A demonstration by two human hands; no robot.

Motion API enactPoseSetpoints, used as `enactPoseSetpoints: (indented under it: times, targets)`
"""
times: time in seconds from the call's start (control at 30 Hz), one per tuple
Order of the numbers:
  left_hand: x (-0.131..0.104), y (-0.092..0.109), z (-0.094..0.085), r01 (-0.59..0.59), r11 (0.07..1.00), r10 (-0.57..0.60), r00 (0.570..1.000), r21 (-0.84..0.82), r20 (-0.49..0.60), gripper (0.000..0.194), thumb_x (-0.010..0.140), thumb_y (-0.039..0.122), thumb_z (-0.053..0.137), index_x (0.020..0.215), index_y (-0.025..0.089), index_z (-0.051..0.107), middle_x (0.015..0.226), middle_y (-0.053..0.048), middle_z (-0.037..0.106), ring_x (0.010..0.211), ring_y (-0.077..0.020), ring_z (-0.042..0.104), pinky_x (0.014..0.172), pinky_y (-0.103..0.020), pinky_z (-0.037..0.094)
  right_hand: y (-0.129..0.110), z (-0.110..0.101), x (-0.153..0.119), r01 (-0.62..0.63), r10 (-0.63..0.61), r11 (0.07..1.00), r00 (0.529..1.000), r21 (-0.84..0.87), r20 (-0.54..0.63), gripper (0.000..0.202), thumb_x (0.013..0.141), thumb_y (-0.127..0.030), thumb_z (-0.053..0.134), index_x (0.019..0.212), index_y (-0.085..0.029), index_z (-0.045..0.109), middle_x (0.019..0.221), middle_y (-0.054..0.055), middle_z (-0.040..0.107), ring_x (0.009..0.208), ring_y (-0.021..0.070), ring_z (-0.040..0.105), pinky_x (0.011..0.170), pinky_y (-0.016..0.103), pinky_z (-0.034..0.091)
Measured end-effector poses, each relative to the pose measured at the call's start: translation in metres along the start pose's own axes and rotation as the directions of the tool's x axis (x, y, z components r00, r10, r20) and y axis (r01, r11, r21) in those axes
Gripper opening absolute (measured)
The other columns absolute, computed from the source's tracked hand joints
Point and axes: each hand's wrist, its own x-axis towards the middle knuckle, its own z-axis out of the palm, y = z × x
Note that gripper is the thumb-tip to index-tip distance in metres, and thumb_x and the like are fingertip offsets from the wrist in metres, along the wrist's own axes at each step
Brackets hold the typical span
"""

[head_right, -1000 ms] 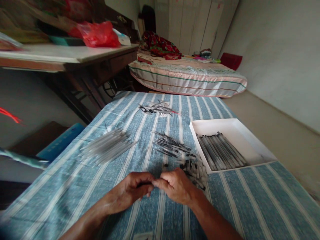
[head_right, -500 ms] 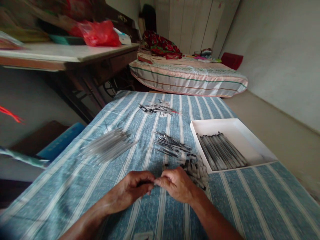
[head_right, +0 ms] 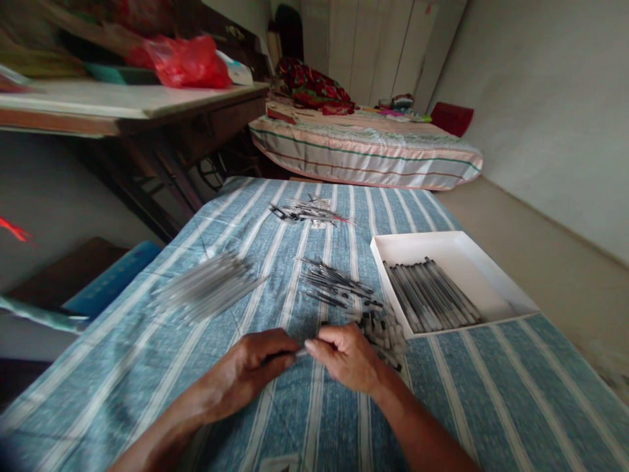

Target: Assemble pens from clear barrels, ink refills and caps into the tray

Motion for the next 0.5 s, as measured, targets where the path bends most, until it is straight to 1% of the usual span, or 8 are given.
enactPoseSetpoints:
  times: [0.07,0.1,0.17,0.2,0.23,0.33,0.4,0.5]
  targets:
    - [0.000,-0.002,-0.003,-0.003,1.000,0.003,0.999,0.000,-0.035,0.019,0.085,0.023,0.050,0.081,0.018,0.067,0.073,-0.001,0.062,0.068,-0.0148,0.056,0.062,-0.024,0.041,0.006,-0.011,0.001,0.043,-0.065,0.985,0.990,-0.164,-0.129,0.041,0.089,-0.035,0.048,0.051,-0.019,0.045,0.044,-0.005,0.045,0.043,0.0081,0.042,0.046,0.020,0.032]
    - [0.000,-0.003,-0.004,0.006,1.000,-0.007,0.998,-0.008,-0.065,0.018,0.084,0.024,0.051,0.081,0.018,0.067,0.073,-0.001,0.062,0.068,-0.0150,0.056,0.062,-0.024,0.041,0.009,-0.018,0.001,0.050,-0.110,0.961,0.972,-0.274,-0.208,0.038,0.089,-0.034,0.049,0.054,-0.019,0.051,0.048,-0.003,0.050,0.047,0.0095,0.046,0.049,0.021,0.035]
    - [0.001,-0.006,-0.005,0.039,0.999,-0.042,0.991,-0.027,-0.124,0.016,0.084,0.026,0.052,0.082,0.018,0.066,0.073,-0.001,0.062,0.067,-0.0151,0.056,0.060,-0.023,0.041,0.017,-0.034,0.002,0.021,-0.211,0.865,0.922,-0.502,-0.324,0.028,0.089,-0.030,0.050,0.066,-0.019,0.062,0.064,0.003,0.062,0.062,0.0139,0.055,0.062,0.024,0.040]
    - [0.001,-0.008,-0.006,0.055,0.998,-0.060,0.987,-0.033,-0.148,0.016,0.084,0.027,0.052,0.082,0.018,0.065,0.072,-0.001,0.062,0.066,-0.0149,0.056,0.060,-0.023,0.041,0.020,-0.041,0.002,-0.008,-0.239,0.805,0.911,-0.593,-0.336,0.025,0.089,-0.027,0.050,0.070,-0.018,0.065,0.071,0.005,0.064,0.069,0.0161,0.056,0.068,0.026,0.042]
    - [0.002,-0.009,-0.006,0.066,0.997,-0.071,0.983,-0.034,-0.169,0.015,0.084,0.028,0.053,0.081,0.018,0.064,0.071,0.000,0.061,0.065,-0.0144,0.055,0.059,-0.023,0.040,0.023,-0.047,0.002,-0.033,-0.251,0.747,0.911,-0.664,-0.327,0.023,0.088,-0.024,0.051,0.073,-0.018,0.066,0.076,0.006,0.065,0.075,0.0180,0.057,0.073,0.028,0.042]
    - [0.004,-0.012,-0.008,0.066,0.998,-0.063,0.971,0.003,-0.229,0.012,0.082,0.027,0.055,0.078,0.018,0.063,0.068,0.001,0.060,0.062,-0.0129,0.053,0.059,-0.023,0.039,0.027,-0.053,0.001,-0.041,-0.209,0.628,0.953,-0.777,-0.220,0.017,0.085,-0.019,0.055,0.074,-0.019,0.068,0.081,0.006,0.065,0.084,0.0204,0.055,0.081,0.031,0.041]
    - [0.005,-0.012,-0.008,0.065,0.997,-0.051,0.959,0.041,-0.279,0.011,0.080,0.027,0.057,0.077,0.018,0.063,0.068,0.001,0.061,0.061,-0.0128,0.054,0.060,-0.023,0.039,0.028,-0.051,0.001,-0.019,-0.180,0.597,0.971,-0.802,-0.157,0.014,0.083,-0.018,0.058,0.073,-0.020,0.068,0.085,0.006,0.065,0.089,0.0214,0.054,0.084,0.033,0.041]
    - [0.004,-0.010,-0.008,0.086,0.995,-0.060,0.936,0.060,-0.347,0.012,0.080,0.029,0.058,0.077,0.019,0.064,0.066,0.001,0.062,0.061,-0.0133,0.056,0.062,-0.023,0.040,0.026,-0.044,0.002,-0.006,-0.151,0.593,0.981,-0.805,-0.119,0.013,0.081,-0.019,0.060,0.071,-0.020,0.069,0.093,0.007,0.065,0.097,0.0230,0.052,0.087,0.034,0.041]
